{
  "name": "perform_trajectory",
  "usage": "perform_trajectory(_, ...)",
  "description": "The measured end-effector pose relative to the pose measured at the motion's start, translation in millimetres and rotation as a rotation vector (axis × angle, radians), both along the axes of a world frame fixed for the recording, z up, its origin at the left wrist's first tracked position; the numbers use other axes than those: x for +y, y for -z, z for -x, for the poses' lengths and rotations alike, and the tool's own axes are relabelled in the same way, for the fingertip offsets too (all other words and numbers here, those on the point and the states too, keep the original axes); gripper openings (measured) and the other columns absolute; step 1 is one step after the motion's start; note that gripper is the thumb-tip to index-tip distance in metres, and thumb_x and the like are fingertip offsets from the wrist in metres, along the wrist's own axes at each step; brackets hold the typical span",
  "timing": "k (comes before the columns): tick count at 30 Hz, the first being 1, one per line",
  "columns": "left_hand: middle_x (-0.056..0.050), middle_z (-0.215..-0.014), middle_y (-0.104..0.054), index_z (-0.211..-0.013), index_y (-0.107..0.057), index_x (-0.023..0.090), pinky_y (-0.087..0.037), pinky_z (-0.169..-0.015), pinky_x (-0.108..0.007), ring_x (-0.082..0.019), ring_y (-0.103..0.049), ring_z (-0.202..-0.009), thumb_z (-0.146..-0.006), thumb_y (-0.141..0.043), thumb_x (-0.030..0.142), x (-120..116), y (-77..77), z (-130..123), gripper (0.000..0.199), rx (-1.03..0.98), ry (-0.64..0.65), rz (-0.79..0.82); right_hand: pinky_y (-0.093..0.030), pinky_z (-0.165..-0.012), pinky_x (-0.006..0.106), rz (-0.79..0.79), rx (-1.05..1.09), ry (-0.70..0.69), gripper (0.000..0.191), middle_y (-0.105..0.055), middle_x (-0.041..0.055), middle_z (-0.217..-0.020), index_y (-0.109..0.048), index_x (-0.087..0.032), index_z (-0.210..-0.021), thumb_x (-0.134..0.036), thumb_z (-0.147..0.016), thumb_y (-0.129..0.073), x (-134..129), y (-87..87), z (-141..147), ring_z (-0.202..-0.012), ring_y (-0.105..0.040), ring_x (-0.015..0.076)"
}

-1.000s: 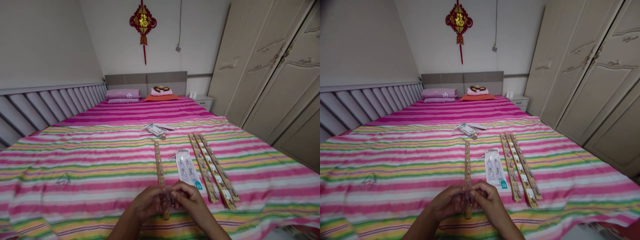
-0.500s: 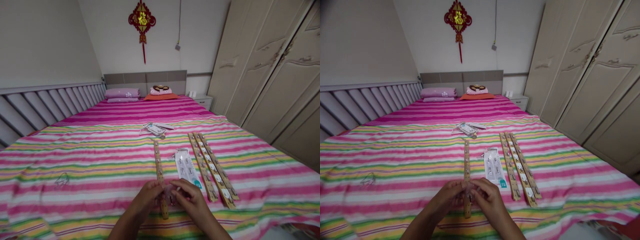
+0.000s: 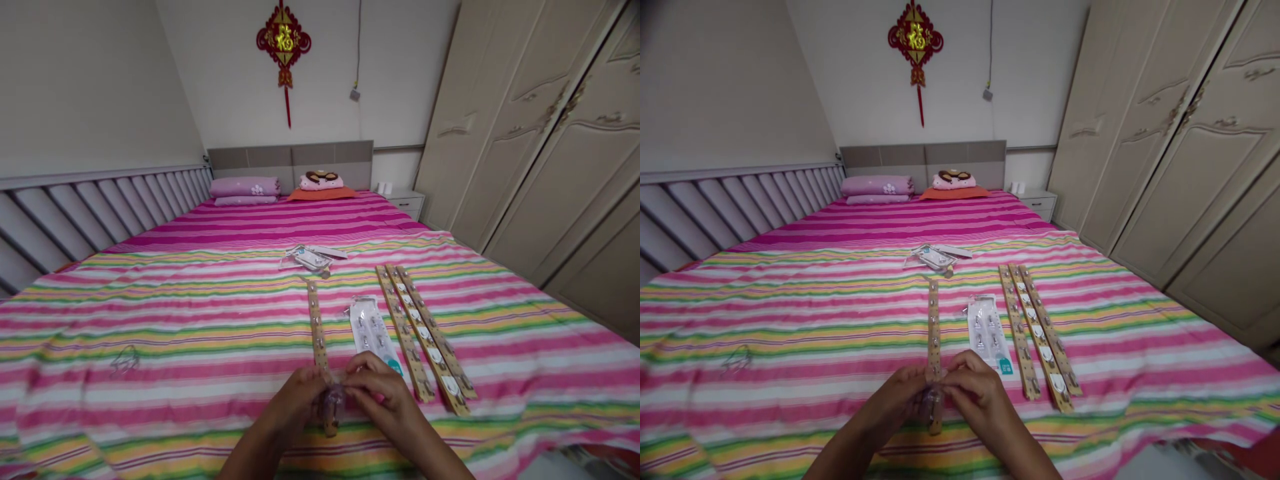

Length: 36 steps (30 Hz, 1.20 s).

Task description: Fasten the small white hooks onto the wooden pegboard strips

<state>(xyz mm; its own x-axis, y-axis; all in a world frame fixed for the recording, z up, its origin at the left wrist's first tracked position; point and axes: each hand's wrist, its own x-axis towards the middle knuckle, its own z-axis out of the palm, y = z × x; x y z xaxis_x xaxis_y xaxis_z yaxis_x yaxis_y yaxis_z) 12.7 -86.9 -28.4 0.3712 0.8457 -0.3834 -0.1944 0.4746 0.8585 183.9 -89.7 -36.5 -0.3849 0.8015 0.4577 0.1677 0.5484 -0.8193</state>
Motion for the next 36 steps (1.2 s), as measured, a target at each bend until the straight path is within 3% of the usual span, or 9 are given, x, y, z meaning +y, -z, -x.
perform_trajectory(6,0.004,-0.049,-0.049,-0.059,-0.051,0.015,-0.030,-0.044,-0.018,-0.006,-0.042,-0.043,-0.061,-0.069,0.045,5.1,14.8,4.1,0.035,0.000,-0.146,0.002,-0.049,-0.073,0.030,-0.130,0.004,0.074,0.024,-0.053,0.0062,-0.094,-0.068,-0.027,-0.092,-0.012,-0.084,-0.051,-4.0,3.4,6.7,-0.087,-0.056,0.0188)
perform_trajectory(10,0.003,-0.053,-0.052,-0.057,-0.049,0.016,-0.040,-0.052,-0.022,-0.009,-0.051,-0.050,-0.058,-0.067,0.041,12.3,25.3,9.4,0.031,0.006,-0.287,0.005,-0.049,-0.082,0.034,-0.224,0.017,0.108,0.035,-0.053,0.0079,-0.108,-0.063,-0.030,-0.105,-0.007,-0.084,-0.048,-9.7,5.5,10.3,-0.098,-0.055,0.0204)
perform_trajectory(13,0.004,-0.051,-0.051,-0.058,-0.048,0.018,-0.043,-0.054,-0.024,-0.010,-0.052,-0.049,-0.058,-0.064,0.040,20.5,35.3,18.5,0.027,0.104,-0.405,-0.034,-0.051,-0.082,0.035,-0.214,0.090,0.122,0.034,-0.055,0.0086,-0.108,-0.064,-0.030,-0.105,-0.008,-0.084,-0.049,-13.7,3.9,9.6,-0.098,-0.057,0.0211)
perform_trajectory(16,0.004,-0.053,-0.053,-0.064,-0.050,0.018,-0.044,-0.055,-0.025,-0.011,-0.053,-0.049,-0.059,-0.061,0.042,33.3,46.6,36.3,0.026,0.220,-0.515,-0.115,-0.052,-0.077,0.035,-0.078,0.171,0.182,0.020,-0.060,0.0090,-0.100,-0.068,-0.026,-0.093,-0.015,-0.084,-0.054,-12.7,1.0,5.7,-0.093,-0.059,0.0222)
perform_trajectory(19,0.001,-0.060,-0.056,-0.067,-0.054,0.018,-0.045,-0.060,-0.028,-0.014,-0.056,-0.055,-0.057,-0.063,0.041,47.4,56.5,60.4,0.027,0.383,-0.606,-0.242,-0.052,-0.068,0.031,0.173,0.247,0.196,0.009,-0.063,0.0082,-0.092,-0.069,-0.022,-0.079,-0.026,-0.079,-0.061,-4.8,2.2,1.7,-0.083,-0.061,0.0213)
perform_trajectory(25,-0.007,-0.097,-0.056,-0.102,-0.057,0.014,-0.044,-0.077,-0.036,-0.019,-0.056,-0.076,-0.057,-0.065,0.030,54.0,67.4,92.0,0.049,0.670,-0.754,-0.443,-0.048,-0.054,0.025,0.683,0.313,0.095,0.022,-0.063,-0.0006,-0.061,-0.066,-0.017,-0.070,-0.037,-0.066,-0.072,14.2,21.7,4.4,-0.054,-0.058,0.0129)
perform_trajectory(29,-0.010,-0.101,-0.058,-0.102,-0.058,0.014,-0.044,-0.081,-0.035,-0.023,-0.057,-0.089,-0.064,-0.060,0.032,35.0,71.2,82.2,0.043,0.692,-0.705,-0.480,-0.045,-0.049,0.024,0.792,0.265,0.099,0.028,-0.062,-0.0021,-0.053,-0.065,-0.014,-0.061,-0.040,-0.058,-0.074,21.5,39.7,12.8,-0.047,-0.056,0.0109)
perform_trajectory(33,-0.004,-0.068,-0.065,-0.085,-0.063,0.014,-0.046,-0.059,-0.029,-0.018,-0.060,-0.063,-0.066,-0.062,0.038,5.7,81.3,57.1,0.031,0.524,-0.447,-0.316,-0.043,-0.044,0.023,0.837,0.225,0.100,0.027,-0.058,-0.0048,-0.046,-0.063,-0.014,-0.057,-0.038,-0.055,-0.075,25.4,58.2,21.0,-0.039,-0.051,0.0085)
perform_trajectory(36,0.002,-0.053,-0.057,-0.074,-0.062,0.015,-0.037,-0.048,-0.023,-0.012,-0.051,-0.049,-0.063,-0.065,0.044,-11.2,90.5,41.6,0.032,0.382,-0.397,-0.204,-0.042,-0.042,0.022,0.848,0.204,0.113,0.025,-0.056,-0.0063,-0.043,-0.061,-0.014,-0.057,-0.036,-0.056,-0.073,27.2,66.8,25.5,-0.036,-0.049,0.0075)
